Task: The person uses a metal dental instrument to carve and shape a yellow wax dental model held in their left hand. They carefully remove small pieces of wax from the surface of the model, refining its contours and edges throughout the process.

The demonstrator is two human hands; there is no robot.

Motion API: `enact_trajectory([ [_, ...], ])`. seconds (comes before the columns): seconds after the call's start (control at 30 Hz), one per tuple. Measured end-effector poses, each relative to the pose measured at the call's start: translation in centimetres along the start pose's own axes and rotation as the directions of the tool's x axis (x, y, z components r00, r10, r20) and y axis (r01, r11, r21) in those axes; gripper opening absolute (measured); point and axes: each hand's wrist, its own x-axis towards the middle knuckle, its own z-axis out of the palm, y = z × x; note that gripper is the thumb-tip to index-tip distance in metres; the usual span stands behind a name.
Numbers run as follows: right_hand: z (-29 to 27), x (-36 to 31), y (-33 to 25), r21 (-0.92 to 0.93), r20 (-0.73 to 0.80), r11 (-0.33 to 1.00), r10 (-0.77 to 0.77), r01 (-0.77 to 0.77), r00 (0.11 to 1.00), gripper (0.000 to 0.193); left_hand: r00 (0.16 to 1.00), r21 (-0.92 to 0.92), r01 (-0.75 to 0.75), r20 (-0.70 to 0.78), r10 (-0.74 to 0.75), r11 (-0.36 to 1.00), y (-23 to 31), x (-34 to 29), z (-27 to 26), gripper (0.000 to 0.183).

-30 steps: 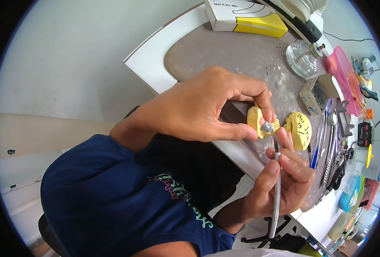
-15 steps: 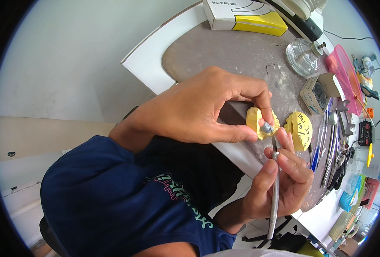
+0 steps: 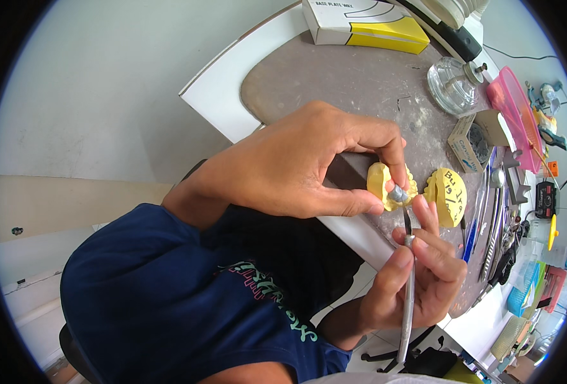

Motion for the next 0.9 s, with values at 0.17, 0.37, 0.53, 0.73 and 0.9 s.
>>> enact_trajectory([
  [0.17, 0.12, 0.17, -0.12, -0.021, -0.008, 1.000, 0.022, -0.022, 1.000, 0.017, 1.000, 0.023, -0.023, 0.013, 0.023, 0.999, 0.07, 0.09, -0.10, 0.024],
  [0.37, -0.01, 0.15, 0.02, -0.016, 0.011, 1.000, 0.006, -0.006, 1.000, 0.017, 1.000, 0.024, -0.016, 0.015, 0.015, 1.000, 0.06, 0.02, -0.10, 0.024],
  [0.53, -0.22, 0.10, 0.11, -0.018, 0.039, 1.000, -0.016, 0.016, 0.999, 0.016, 1.000, 0.039, -0.017, 0.015, 0.016, 0.999, 0.05, -0.01, -0.18, 0.024],
  [0.73, -0.06, 0.06, 0.05, -0.014, 0.006, 1.000, 0.007, -0.007, 1.000, 0.017, 1.000, 0.034, -0.021, 0.013, 0.021, 0.999, 0.03, 0.04, -0.06, 0.024],
  [0.9, -0.16, 0.06, 0.07, -0.021, 0.024, 1.000, 0.004, -0.004, 1.000, 0.017, 1.000, 0.033, -0.023, 0.015, 0.023, 0.999, 0.02, 0.07, -0.05, 0.023],
])
